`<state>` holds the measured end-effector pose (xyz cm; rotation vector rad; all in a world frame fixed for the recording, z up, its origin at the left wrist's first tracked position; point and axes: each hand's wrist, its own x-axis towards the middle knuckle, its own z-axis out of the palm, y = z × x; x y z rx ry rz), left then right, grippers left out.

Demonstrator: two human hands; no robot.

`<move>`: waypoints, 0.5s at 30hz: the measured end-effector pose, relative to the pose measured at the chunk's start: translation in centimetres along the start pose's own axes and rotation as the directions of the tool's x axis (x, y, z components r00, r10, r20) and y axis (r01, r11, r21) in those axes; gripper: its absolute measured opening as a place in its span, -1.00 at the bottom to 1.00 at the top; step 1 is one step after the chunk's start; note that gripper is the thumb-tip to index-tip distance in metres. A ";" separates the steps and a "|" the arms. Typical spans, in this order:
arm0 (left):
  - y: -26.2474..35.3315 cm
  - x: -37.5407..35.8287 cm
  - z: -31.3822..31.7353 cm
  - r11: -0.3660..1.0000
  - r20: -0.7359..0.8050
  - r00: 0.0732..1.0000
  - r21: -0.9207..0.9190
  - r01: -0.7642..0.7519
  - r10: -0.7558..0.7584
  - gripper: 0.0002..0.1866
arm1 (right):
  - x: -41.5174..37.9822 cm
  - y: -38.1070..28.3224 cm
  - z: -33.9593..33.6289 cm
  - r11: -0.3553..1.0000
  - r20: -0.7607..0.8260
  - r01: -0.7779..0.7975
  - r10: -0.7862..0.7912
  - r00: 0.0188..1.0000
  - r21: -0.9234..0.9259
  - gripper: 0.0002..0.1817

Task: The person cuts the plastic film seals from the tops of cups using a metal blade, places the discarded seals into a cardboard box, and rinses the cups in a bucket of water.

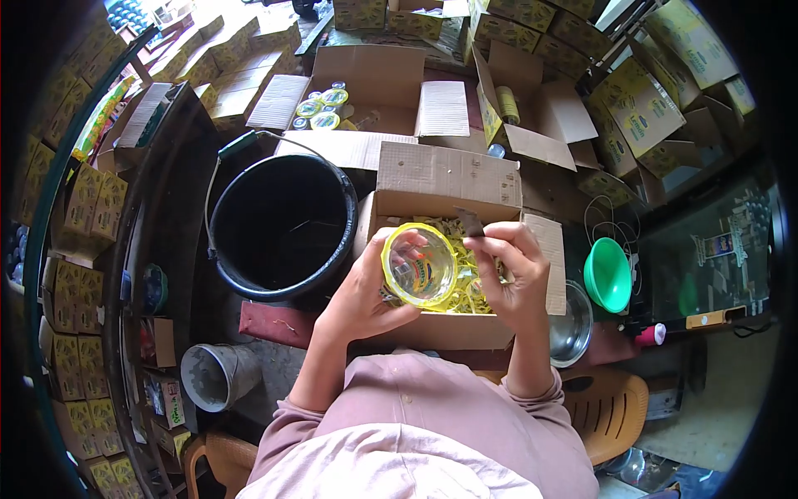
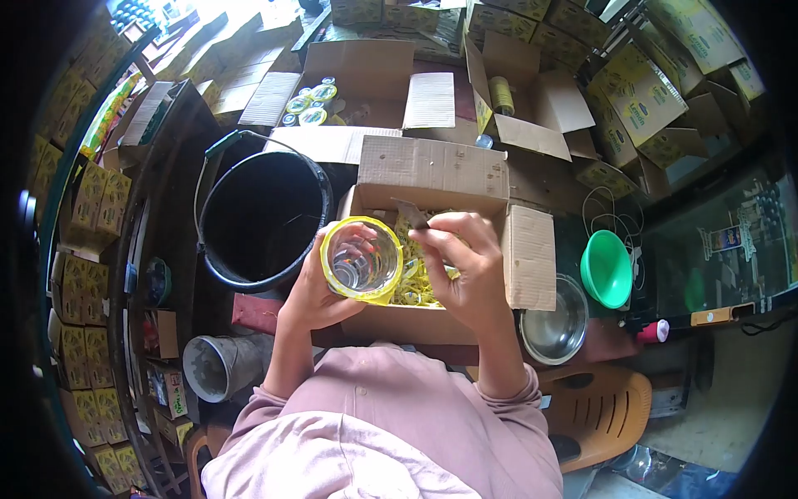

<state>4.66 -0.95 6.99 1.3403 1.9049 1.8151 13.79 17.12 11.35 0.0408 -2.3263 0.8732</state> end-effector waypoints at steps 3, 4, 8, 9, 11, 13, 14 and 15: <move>0.0 0.3 -0.2 1.000 0.002 1.000 0.005 -0.007 0.007 -0.26 | 0.9 0.6 -0.1 0.963 0.056 0.198 -0.191 0.980 -0.184 -0.86; -0.1 0.4 -0.2 1.000 0.002 1.000 0.000 -0.010 0.010 -0.27 | 1.1 0.7 -0.2 0.958 0.064 0.221 -0.213 0.975 -0.185 -0.86; -0.5 0.8 0.3 0.999 -0.011 0.999 -0.015 -0.052 0.052 -0.28 | 1.4 0.9 -0.2 0.947 0.071 0.262 -0.253 0.965 -0.186 -0.87; -0.6 0.8 0.4 0.998 -0.007 0.998 -0.016 -0.056 0.056 -0.29 | 1.4 1.2 -0.1 0.946 0.071 0.265 -0.256 0.964 -0.185 -0.88; -1.0 1.0 0.5 0.997 0.001 0.998 -0.018 -0.070 0.070 -0.30 | 1.4 1.4 0.0 0.946 0.076 0.266 -0.256 0.964 -0.186 -0.88; -1.2 1.1 0.5 0.996 0.008 0.996 -0.022 -0.086 0.087 -0.30 | 1.5 1.5 0.1 0.946 0.087 0.262 -0.249 0.965 -0.191 -0.87; -1.3 1.1 0.4 0.996 0.009 0.997 -0.036 -0.081 0.082 -0.31 | 1.6 1.6 0.2 0.946 0.081 0.262 -0.251 0.965 -0.192 -0.87; -1.3 1.2 0.3 0.996 0.010 0.997 -0.050 -0.075 0.076 -0.31 | 1.6 1.8 0.3 0.946 0.076 0.262 -0.252 0.965 -0.193 -0.86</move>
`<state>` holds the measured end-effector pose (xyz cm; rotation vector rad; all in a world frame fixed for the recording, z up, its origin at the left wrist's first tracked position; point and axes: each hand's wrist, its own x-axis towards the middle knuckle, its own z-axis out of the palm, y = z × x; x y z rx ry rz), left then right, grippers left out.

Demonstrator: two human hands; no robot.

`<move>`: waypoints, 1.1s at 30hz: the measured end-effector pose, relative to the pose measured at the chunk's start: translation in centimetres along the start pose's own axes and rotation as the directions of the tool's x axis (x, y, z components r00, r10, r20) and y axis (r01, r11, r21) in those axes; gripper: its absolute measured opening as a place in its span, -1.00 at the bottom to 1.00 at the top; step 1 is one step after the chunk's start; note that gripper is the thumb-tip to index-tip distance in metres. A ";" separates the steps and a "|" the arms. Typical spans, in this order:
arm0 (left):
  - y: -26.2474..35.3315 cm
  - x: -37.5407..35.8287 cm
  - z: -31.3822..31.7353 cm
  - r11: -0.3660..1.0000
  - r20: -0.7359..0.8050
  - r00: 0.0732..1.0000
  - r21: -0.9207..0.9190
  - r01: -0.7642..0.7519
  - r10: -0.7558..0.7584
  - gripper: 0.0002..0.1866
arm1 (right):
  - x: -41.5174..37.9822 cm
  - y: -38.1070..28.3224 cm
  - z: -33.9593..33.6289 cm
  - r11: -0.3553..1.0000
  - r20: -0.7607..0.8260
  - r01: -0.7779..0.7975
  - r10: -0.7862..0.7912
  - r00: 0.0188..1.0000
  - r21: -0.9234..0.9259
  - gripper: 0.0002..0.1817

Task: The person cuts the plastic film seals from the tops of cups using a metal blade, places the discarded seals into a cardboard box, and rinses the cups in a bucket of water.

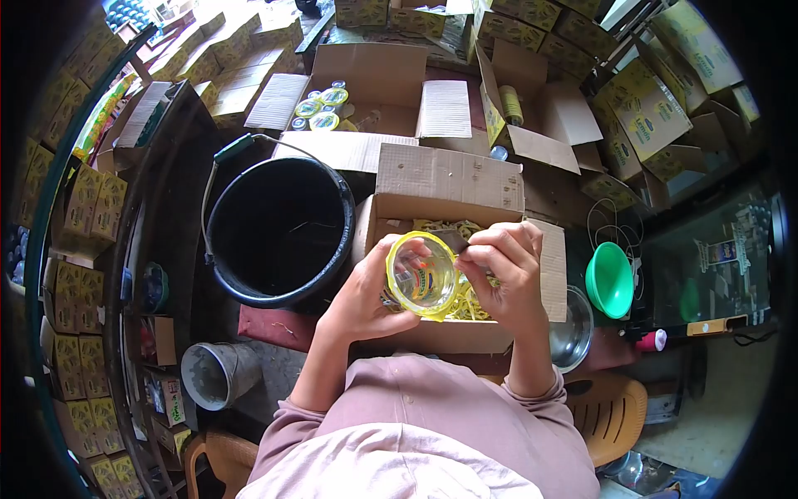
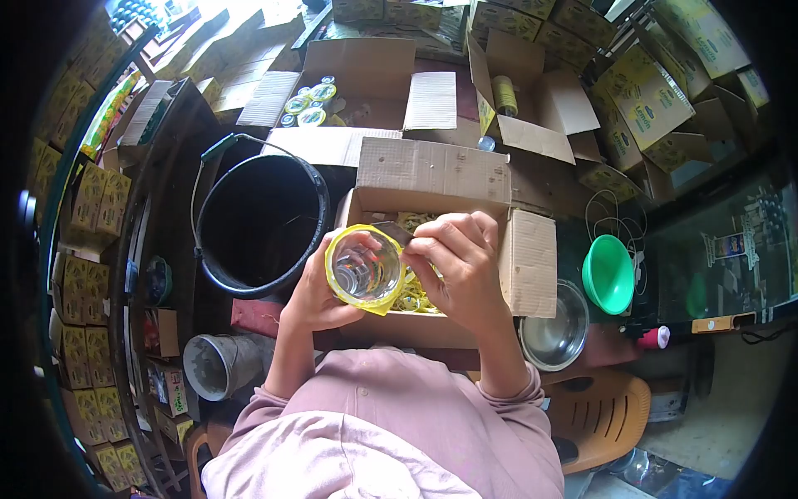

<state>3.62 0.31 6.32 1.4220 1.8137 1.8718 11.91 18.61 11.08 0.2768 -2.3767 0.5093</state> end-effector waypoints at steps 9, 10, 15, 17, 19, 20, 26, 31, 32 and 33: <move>0.2 0.0 -0.4 0.987 0.020 0.999 -0.156 0.030 -0.028 -0.33 | 0.9 1.0 0.9 0.998 -0.067 -0.029 0.026 0.997 -0.048 -0.87; 0.0 -0.1 -0.5 0.980 0.033 0.999 -0.197 0.037 -0.031 -0.33 | 1.0 1.2 1.0 0.998 -0.077 -0.035 0.031 0.997 -0.059 -0.87; -0.5 -0.1 -0.6 0.943 0.011 0.999 -0.331 0.036 -0.034 -0.32 | 1.3 2.2 1.3 0.990 -0.071 -0.089 0.082 0.994 -0.108 -0.90; -0.7 -0.1 -0.8 0.958 0.009 0.999 -0.284 0.043 -0.042 -0.32 | 1.0 3.0 1.7 0.987 -0.046 -0.114 0.109 0.993 -0.110 -0.91; -1.2 -0.1 -1.1 0.963 -0.001 0.999 -0.265 0.044 -0.046 -0.32 | 0.3 3.8 2.3 0.981 -0.028 -0.175 0.173 0.985 -0.086 -0.89; -1.5 -0.1 -1.1 0.962 -0.010 0.999 -0.271 0.042 -0.046 -0.32 | -0.1 4.1 2.6 0.976 -0.018 -0.206 0.205 0.979 -0.075 -0.89; -2.8 -0.1 -1.5 0.959 -0.051 0.996 -0.277 0.052 -0.069 -0.31 | -0.5 4.4 3.4 0.939 0.044 -0.307 0.317 0.948 -0.154 -0.77; -3.7 0.4 -1.7 0.952 -0.069 0.994 -0.300 0.062 -0.086 -0.31 | -0.8 4.9 3.8 0.910 0.013 -0.397 0.401 0.916 -0.120 -0.75; -3.9 0.6 -1.8 0.953 -0.073 0.994 -0.297 0.060 -0.085 -0.31 | -1.1 5.3 4.1 0.894 -0.001 -0.436 0.438 0.899 -0.108 -0.75; -4.1 0.8 -1.9 0.954 -0.078 0.993 -0.295 0.059 -0.085 -0.31 | -1.5 5.8 4.6 0.875 -0.012 -0.474 0.475 0.880 -0.098 -0.75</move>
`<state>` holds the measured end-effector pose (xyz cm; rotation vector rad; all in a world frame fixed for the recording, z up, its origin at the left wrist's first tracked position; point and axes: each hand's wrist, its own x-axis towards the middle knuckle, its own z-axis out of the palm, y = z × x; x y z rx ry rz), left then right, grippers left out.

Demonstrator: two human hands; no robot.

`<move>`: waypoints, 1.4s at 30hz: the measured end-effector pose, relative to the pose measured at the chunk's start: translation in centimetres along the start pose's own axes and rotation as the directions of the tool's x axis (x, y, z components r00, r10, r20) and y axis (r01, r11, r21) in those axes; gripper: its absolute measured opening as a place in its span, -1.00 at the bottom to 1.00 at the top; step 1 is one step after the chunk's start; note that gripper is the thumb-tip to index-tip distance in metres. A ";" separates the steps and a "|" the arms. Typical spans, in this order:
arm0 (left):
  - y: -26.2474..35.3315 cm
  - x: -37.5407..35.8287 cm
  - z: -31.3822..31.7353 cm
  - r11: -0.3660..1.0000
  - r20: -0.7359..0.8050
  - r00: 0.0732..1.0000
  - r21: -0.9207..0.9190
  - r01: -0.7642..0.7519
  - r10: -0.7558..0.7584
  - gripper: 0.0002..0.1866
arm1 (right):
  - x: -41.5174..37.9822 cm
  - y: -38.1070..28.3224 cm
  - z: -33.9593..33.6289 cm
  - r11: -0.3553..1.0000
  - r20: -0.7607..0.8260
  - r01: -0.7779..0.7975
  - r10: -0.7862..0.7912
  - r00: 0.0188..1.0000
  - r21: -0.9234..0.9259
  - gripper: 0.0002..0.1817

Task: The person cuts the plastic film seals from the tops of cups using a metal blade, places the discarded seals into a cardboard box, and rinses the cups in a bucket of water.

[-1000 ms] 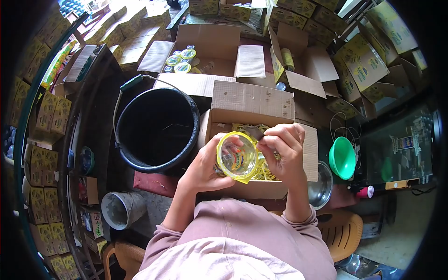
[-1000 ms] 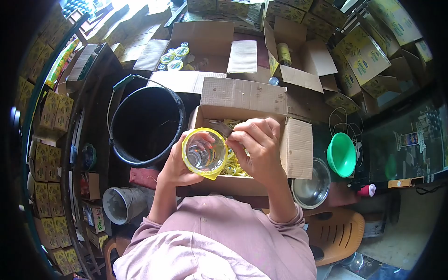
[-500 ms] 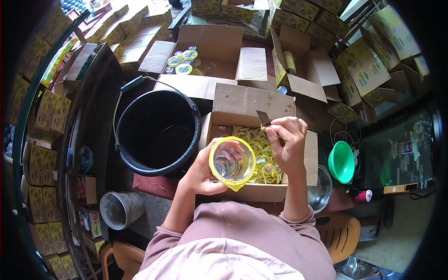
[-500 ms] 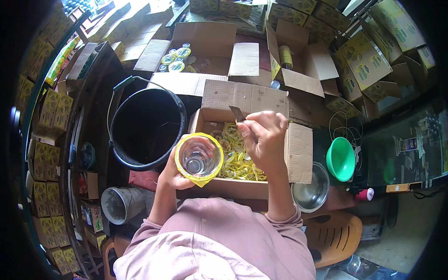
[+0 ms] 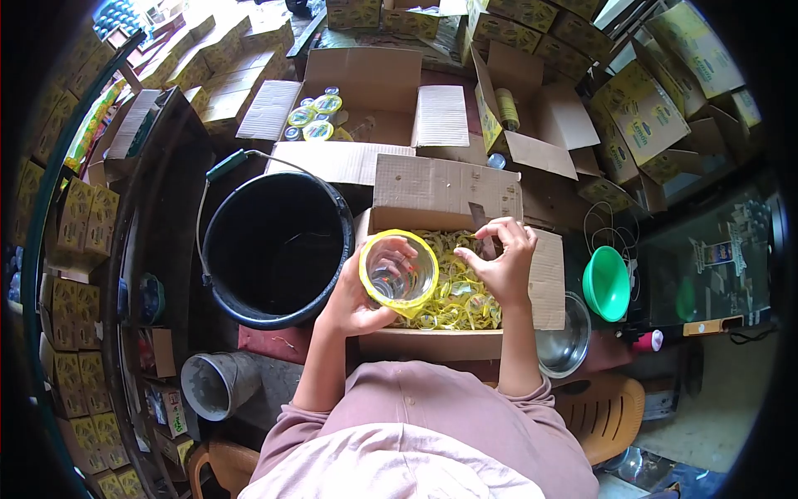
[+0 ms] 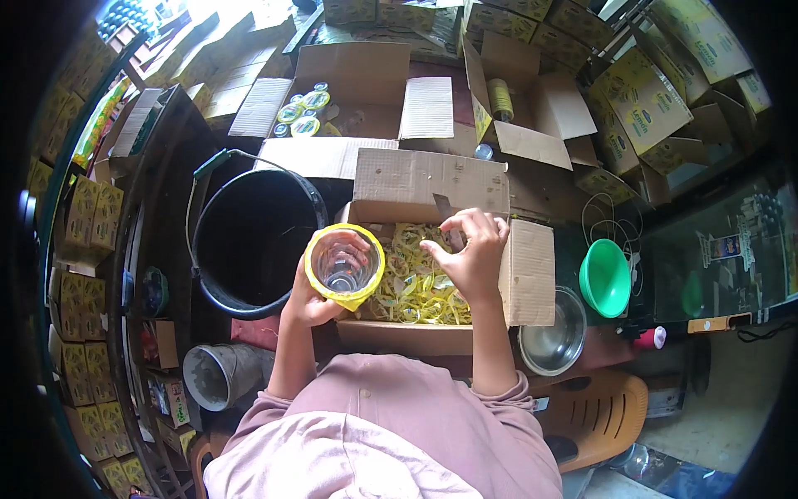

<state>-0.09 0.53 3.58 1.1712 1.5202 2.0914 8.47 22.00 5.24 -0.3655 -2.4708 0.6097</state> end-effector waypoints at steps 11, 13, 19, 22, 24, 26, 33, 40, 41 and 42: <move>-1.2 -1.3 -0.9 0.997 -0.081 0.995 0.038 0.061 -0.058 -0.33 | -3.6 6.2 5.3 0.954 0.096 -0.080 0.112 0.989 -0.288 -0.55; -1.2 -1.4 -0.9 0.997 -0.085 0.995 0.062 0.050 -0.044 -0.34 | -3.4 5.7 5.0 0.953 0.105 -0.081 0.116 0.988 -0.291 -0.49; -1.5 -1.5 -0.5 0.997 -0.105 0.993 0.043 0.058 -0.053 -0.30 | -3.6 5.3 5.2 0.950 0.013 -0.244 0.247 0.969 0.195 -0.67; -1.4 -1.2 0.5 0.995 -0.141 0.987 0.060 0.083 -0.074 -0.22 | -3.8 3.2 4.7 0.904 -0.138 -0.130 0.202 0.970 0.407 -0.81; -2.0 -1.3 1.3 0.991 -0.199 0.972 0.032 0.131 -0.122 -0.21 | -3.7 2.1 4.1 0.923 -0.115 -0.095 0.148 0.982 0.373 -0.79; -1.9 -1.1 1.4 0.989 -0.174 0.978 0.072 0.132 -0.118 -0.21 | -3.5 1.8 3.6 0.936 -0.100 -0.078 0.119 0.988 0.343 -0.75; -1.7 -1.6 0.4 0.991 -0.258 0.963 0.079 0.103 -0.080 -0.26 | -3.4 3.0 4.2 0.923 0.176 -0.116 0.191 0.966 -0.368 0.14; -1.1 -2.5 -0.5 0.993 -0.361 0.932 0.112 0.036 0.007 -0.28 | -8.6 -0.5 12.7 0.960 0.368 0.106 -0.004 0.930 -0.259 0.36; -1.0 -2.7 -0.6 0.990 -0.359 0.933 0.140 0.025 0.027 -0.27 | -9.2 -0.6 13.7 0.969 0.366 0.091 -0.001 0.931 -0.229 0.35; -0.9 -2.9 -0.6 0.989 -0.366 0.930 0.145 0.034 0.021 -0.27 | -9.5 -0.8 14.3 0.977 0.361 0.076 0.002 0.932 -0.201 0.34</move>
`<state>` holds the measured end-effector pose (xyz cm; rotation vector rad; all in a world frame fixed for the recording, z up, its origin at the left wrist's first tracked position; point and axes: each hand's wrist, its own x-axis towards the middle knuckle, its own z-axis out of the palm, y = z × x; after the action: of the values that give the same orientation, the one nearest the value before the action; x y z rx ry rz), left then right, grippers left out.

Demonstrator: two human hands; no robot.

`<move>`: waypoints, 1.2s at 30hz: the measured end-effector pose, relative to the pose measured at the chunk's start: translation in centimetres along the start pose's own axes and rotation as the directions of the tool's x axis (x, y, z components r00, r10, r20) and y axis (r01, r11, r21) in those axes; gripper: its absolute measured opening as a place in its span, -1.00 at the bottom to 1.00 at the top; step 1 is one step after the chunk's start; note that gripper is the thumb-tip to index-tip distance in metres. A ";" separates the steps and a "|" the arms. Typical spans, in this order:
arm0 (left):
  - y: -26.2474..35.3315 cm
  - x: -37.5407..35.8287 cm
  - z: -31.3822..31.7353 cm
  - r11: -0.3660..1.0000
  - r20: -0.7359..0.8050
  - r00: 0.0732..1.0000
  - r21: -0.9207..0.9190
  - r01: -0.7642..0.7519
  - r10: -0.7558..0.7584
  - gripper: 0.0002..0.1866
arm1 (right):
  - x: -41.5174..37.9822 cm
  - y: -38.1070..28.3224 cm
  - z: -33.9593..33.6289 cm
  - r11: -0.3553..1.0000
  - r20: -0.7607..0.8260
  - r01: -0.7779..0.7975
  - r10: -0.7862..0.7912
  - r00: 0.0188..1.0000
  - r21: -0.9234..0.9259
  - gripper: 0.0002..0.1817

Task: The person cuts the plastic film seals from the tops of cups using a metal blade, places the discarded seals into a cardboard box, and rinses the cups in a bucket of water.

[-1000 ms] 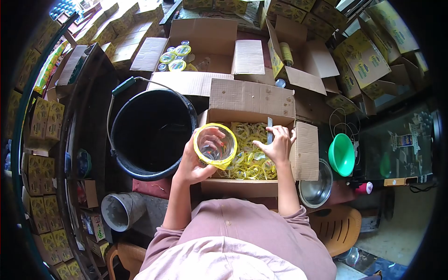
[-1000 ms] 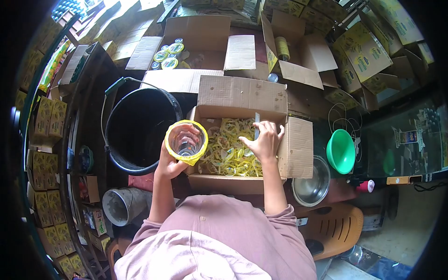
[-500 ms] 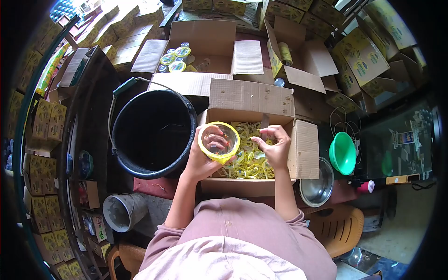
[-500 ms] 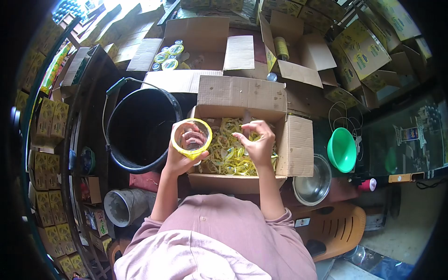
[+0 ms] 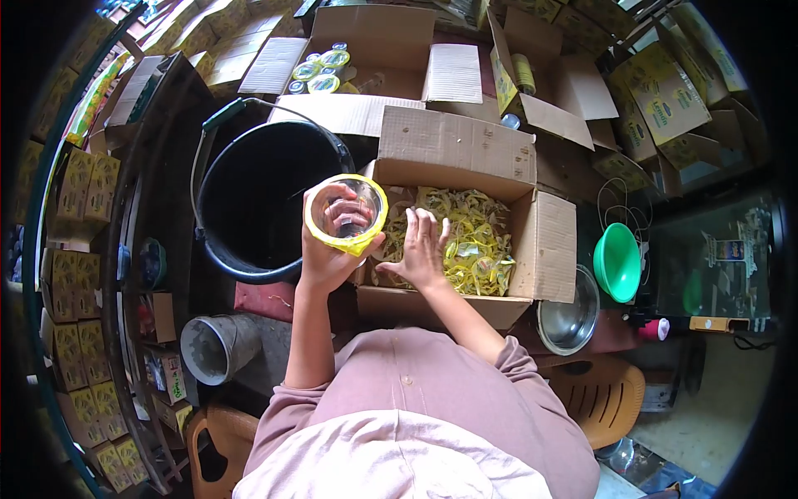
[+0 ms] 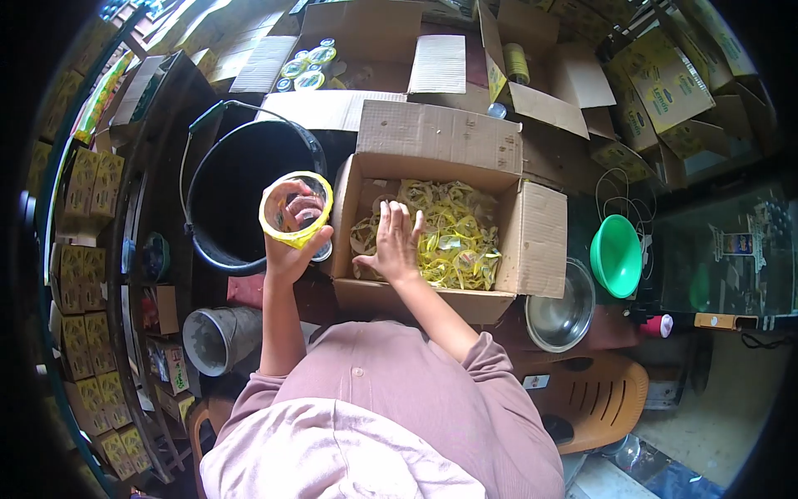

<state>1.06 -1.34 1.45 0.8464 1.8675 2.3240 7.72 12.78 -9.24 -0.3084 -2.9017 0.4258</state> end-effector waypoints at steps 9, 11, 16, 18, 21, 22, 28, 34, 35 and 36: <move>0.1 -0.5 -0.4 0.997 0.000 1.000 0.081 -0.018 0.018 -0.28 | 1.5 -0.9 1.0 0.987 -0.069 0.160 -0.158 0.985 0.023 0.35; 0.2 -0.6 -0.7 0.996 -0.010 1.000 0.088 -0.023 0.024 -0.28 | 2.1 -0.7 1.0 0.975 -0.124 0.216 -0.208 0.970 0.049 0.32; 0.4 -0.8 -1.0 0.995 -0.019 0.999 0.099 -0.026 0.028 -0.28 | 3.3 1.2 0.4 0.994 -0.294 0.058 -0.028 0.955 0.091 0.20; 0.4 -0.8 -1.1 0.995 -0.016 0.999 0.092 -0.026 0.028 -0.28 | 3.1 2.4 -0.3 0.996 -0.286 0.020 0.005 0.958 0.083 0.14; 0.2 -0.9 -0.9 0.997 -0.016 1.000 0.070 -0.013 0.014 -0.28 | 3.1 5.4 -1.5 0.989 -0.384 -0.025 0.080 0.920 0.147 -0.09; 0.1 -0.9 -0.8 0.998 -0.011 1.000 0.064 -0.010 0.011 -0.28 | 3.0 6.2 -2.1 0.990 -0.421 -0.028 0.084 0.903 0.138 -0.13; 0.1 -1.0 -0.1 0.999 0.018 1.000 0.040 -0.003 0.002 -0.28 | 1.4 10.8 -3.9 0.884 -0.307 -0.143 0.300 0.903 0.444 -0.18; 0.0 -1.1 0.2 0.999 0.039 0.999 0.042 -0.012 0.010 -0.30 | -0.9 12.2 -5.5 0.951 -0.253 -0.297 0.268 0.929 -0.082 0.26; 0.0 -1.1 0.3 0.999 0.044 0.999 0.050 -0.017 0.015 -0.30 | -1.1 12.1 -5.5 0.938 -0.241 -0.322 0.285 0.928 -0.127 0.32; 0.0 -1.1 0.3 0.998 0.049 0.999 0.058 -0.023 0.020 -0.30 | -1.2 12.3 -5.2 0.930 -0.242 -0.338 0.297 0.924 -0.146 0.37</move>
<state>2.15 -1.45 1.08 0.9248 1.9257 2.2497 12.17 25.42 -8.27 -0.8121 -2.6817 0.1529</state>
